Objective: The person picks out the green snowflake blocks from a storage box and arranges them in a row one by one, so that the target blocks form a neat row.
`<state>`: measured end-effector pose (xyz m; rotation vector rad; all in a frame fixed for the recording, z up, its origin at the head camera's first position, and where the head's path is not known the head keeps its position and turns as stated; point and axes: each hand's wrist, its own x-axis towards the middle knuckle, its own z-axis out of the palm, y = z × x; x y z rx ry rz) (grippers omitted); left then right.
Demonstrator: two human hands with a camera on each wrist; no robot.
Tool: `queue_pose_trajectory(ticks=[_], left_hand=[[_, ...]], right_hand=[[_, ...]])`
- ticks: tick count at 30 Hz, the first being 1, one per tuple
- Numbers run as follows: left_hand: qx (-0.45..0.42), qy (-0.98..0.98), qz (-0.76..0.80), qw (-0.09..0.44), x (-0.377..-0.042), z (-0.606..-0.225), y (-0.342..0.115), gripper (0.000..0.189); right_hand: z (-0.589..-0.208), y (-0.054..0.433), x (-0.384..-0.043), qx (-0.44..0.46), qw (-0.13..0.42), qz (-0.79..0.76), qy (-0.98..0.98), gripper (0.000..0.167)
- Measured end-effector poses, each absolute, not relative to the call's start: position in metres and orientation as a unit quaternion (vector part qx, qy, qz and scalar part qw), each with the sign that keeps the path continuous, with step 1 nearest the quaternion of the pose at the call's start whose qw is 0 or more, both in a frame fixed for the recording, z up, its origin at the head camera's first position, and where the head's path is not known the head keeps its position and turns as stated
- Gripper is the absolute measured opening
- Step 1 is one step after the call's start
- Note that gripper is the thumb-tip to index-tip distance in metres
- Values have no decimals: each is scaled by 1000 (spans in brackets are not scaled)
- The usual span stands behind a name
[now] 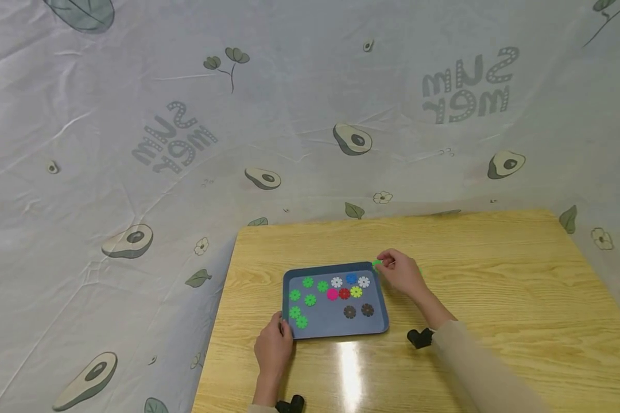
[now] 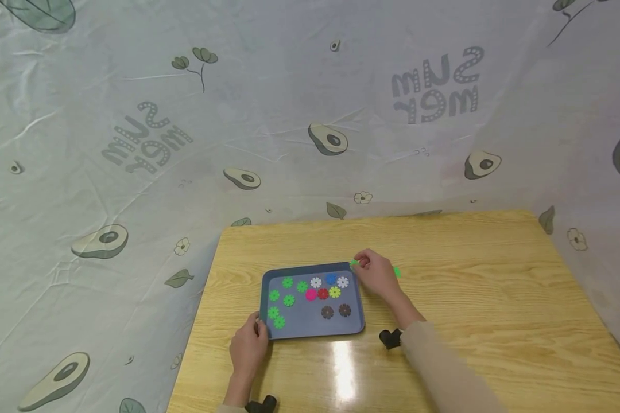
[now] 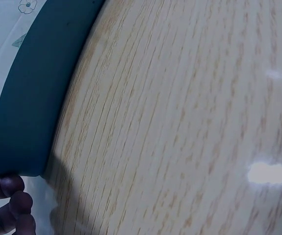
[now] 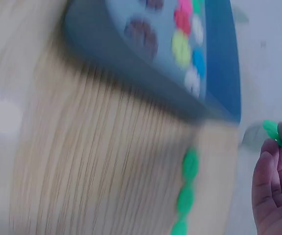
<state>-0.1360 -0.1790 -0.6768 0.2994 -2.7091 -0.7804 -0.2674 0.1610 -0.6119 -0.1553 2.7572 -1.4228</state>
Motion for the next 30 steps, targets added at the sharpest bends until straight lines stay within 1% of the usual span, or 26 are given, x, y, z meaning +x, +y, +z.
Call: queue_pose_trajectory(ticks=[8, 13, 18, 24, 30], left_hand=[[113, -944, -278, 137, -135, -676, -180, 23], [105, -944, -279, 144, -135, -678, -180, 23], [98, -946, -273, 143, -136, -682, -182, 24], [98, -947, -270, 142, -135, -683, -183, 24], [104, -947, -270, 137, -135, -682, -183, 24]], right_hand=[[-626, 231, -272, 12, -14, -424, 905, 29], [-638, 257, -270, 53, -4, -410, 911, 34], [-649, 268, -267, 68, 22, -401, 913, 35], [-659, 271, -266, 60, 22, -393, 917, 34], [-662, 272, -268, 67, 39, -385, 920, 35]])
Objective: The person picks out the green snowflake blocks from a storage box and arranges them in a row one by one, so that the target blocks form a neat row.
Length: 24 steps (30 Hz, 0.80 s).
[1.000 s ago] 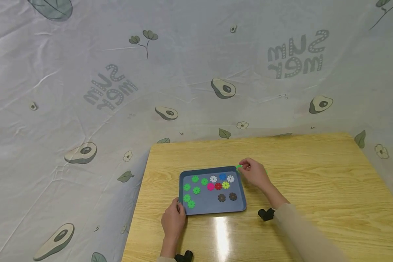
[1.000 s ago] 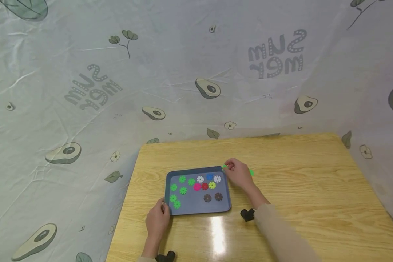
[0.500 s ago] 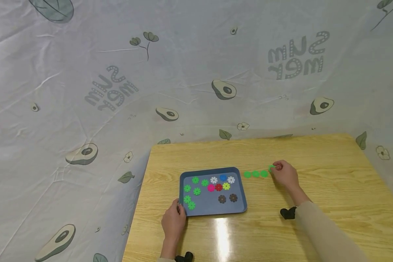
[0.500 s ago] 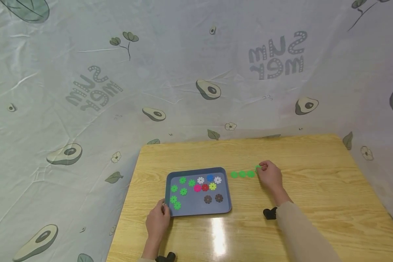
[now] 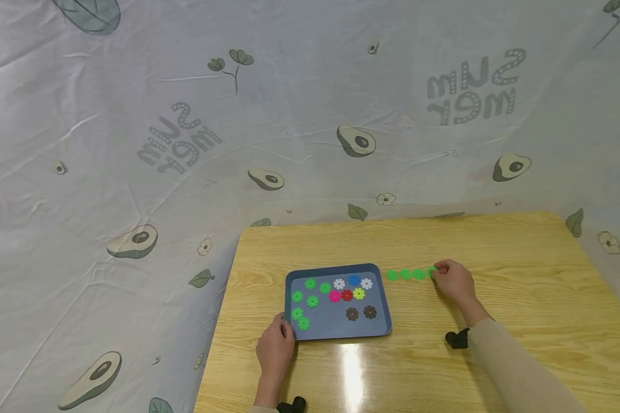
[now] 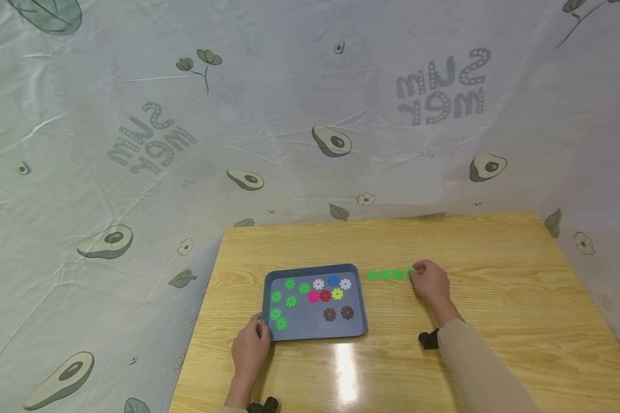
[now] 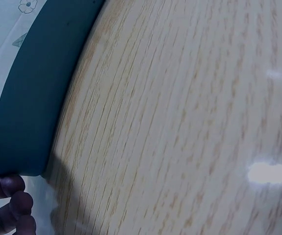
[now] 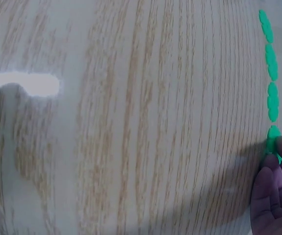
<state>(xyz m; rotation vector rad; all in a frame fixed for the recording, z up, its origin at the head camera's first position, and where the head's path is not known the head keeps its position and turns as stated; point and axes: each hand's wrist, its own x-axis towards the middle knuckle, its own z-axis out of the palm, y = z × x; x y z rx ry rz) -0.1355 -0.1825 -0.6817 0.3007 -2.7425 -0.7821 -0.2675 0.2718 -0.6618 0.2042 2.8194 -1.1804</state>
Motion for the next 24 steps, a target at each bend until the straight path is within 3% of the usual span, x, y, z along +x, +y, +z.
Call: queue_pose_trajectory(ticks=[14, 24], left_hand=[[109, -945, -278, 132, -135, -680, -184, 24], [106, -946, -274, 140, -136, -685, -184, 24]], right_hand=[[-654, 260, -265, 41, 32, -390, 920, 37], [-631, 186, -265, -33, 30, -410, 911, 30]])
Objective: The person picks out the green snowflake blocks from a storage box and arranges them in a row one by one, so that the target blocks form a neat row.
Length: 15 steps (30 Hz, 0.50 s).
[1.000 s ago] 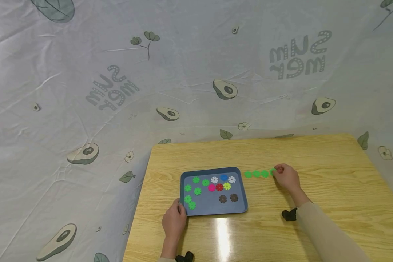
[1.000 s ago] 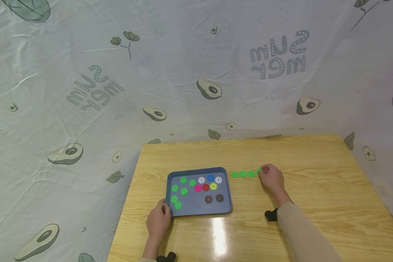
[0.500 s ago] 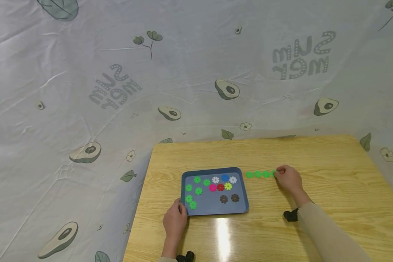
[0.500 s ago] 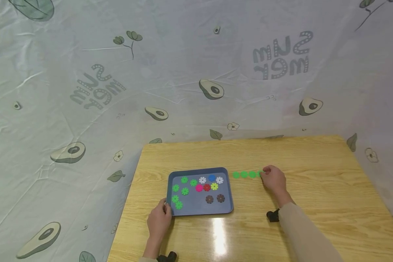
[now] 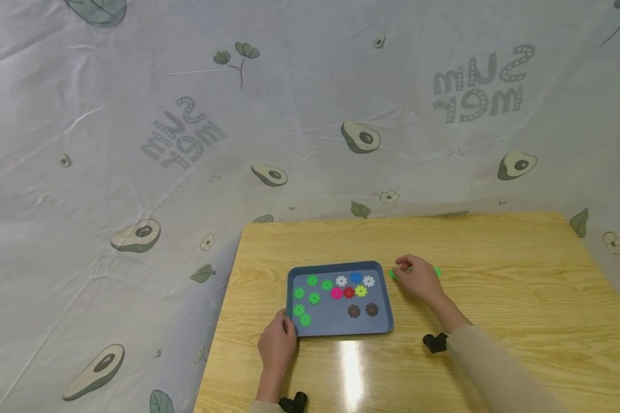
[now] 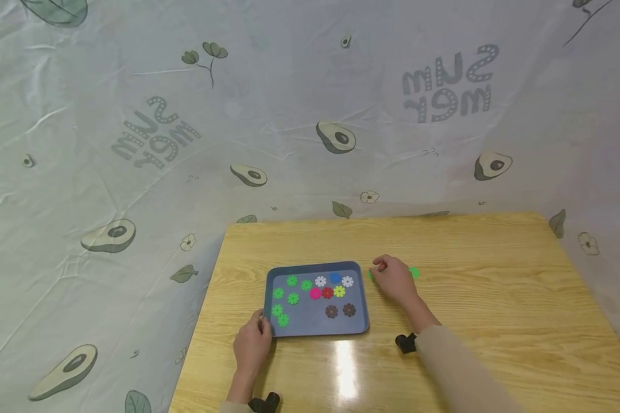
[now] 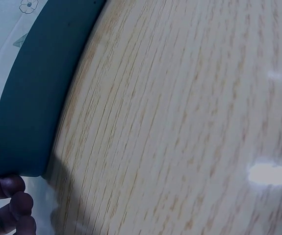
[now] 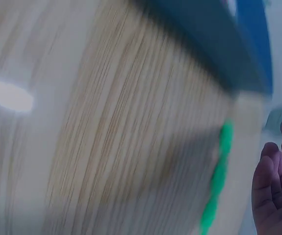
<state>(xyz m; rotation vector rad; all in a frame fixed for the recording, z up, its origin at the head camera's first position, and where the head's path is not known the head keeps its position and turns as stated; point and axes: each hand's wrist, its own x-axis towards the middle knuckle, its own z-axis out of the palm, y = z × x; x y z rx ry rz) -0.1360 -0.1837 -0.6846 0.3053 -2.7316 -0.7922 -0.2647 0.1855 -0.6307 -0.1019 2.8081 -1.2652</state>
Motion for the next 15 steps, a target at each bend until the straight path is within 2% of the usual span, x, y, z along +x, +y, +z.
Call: queue_pose_trajectory(ticks=[15], left_hand=[[107, -946, -273, 142, -137, -684, -183, 24]], right_hand=[[-631, 45, -237, -147, 73, -441, 882, 18]])
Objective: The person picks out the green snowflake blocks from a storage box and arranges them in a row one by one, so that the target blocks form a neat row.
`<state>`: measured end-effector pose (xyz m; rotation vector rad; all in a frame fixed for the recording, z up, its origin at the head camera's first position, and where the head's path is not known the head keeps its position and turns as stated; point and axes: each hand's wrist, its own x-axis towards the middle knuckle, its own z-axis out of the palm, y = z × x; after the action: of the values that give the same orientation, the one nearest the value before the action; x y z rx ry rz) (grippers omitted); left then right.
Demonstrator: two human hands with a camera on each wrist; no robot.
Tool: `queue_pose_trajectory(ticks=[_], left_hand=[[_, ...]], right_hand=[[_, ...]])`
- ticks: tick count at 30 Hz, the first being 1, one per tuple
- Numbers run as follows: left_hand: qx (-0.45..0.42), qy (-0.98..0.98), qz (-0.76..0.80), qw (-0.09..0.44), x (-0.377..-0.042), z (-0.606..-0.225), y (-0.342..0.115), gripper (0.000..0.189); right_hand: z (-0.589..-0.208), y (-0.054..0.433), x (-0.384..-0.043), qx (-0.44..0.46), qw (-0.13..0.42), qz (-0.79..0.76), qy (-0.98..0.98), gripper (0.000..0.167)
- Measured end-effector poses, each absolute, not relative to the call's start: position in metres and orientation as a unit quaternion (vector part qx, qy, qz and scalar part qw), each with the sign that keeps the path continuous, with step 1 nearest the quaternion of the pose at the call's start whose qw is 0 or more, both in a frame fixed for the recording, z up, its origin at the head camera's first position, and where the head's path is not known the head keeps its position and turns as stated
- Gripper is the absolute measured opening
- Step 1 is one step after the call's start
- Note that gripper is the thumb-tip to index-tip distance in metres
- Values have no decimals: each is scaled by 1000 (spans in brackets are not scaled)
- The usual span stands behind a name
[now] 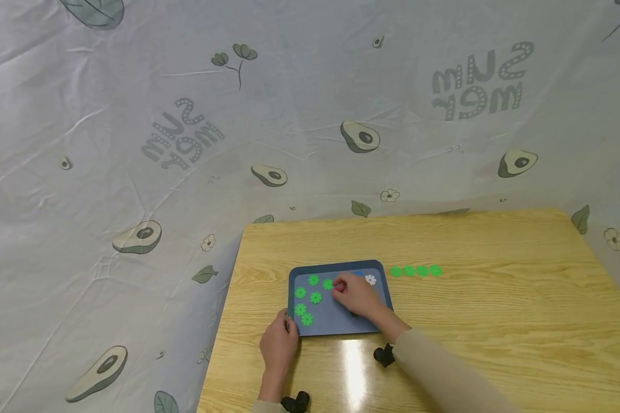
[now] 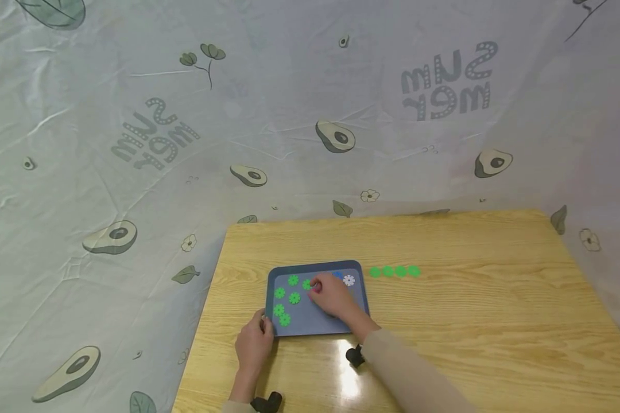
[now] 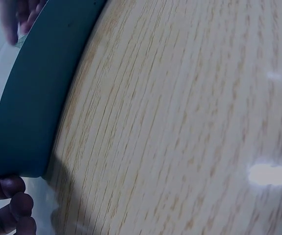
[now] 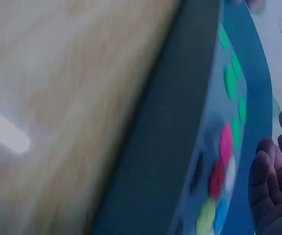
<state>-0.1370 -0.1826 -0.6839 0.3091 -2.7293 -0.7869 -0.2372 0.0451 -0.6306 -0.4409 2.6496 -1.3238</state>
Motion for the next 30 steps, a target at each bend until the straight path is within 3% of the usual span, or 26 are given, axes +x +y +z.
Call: queue_pose_trajectory(ticks=[6, 18, 30], left_hand=[[110, -945, -275, 137, -137, -681, -182, 25], [109, -946, -274, 131, -139, -681, -183, 25], [104, -948, -268, 138, -138, -684, -185, 25]], right_hand=[[-647, 14, -227, -195, 76, -421, 883, 18], [-667, -9, -235, -165, 90, -345, 919, 41], [-667, -11, -240, -172, 103, -291, 935, 34]])
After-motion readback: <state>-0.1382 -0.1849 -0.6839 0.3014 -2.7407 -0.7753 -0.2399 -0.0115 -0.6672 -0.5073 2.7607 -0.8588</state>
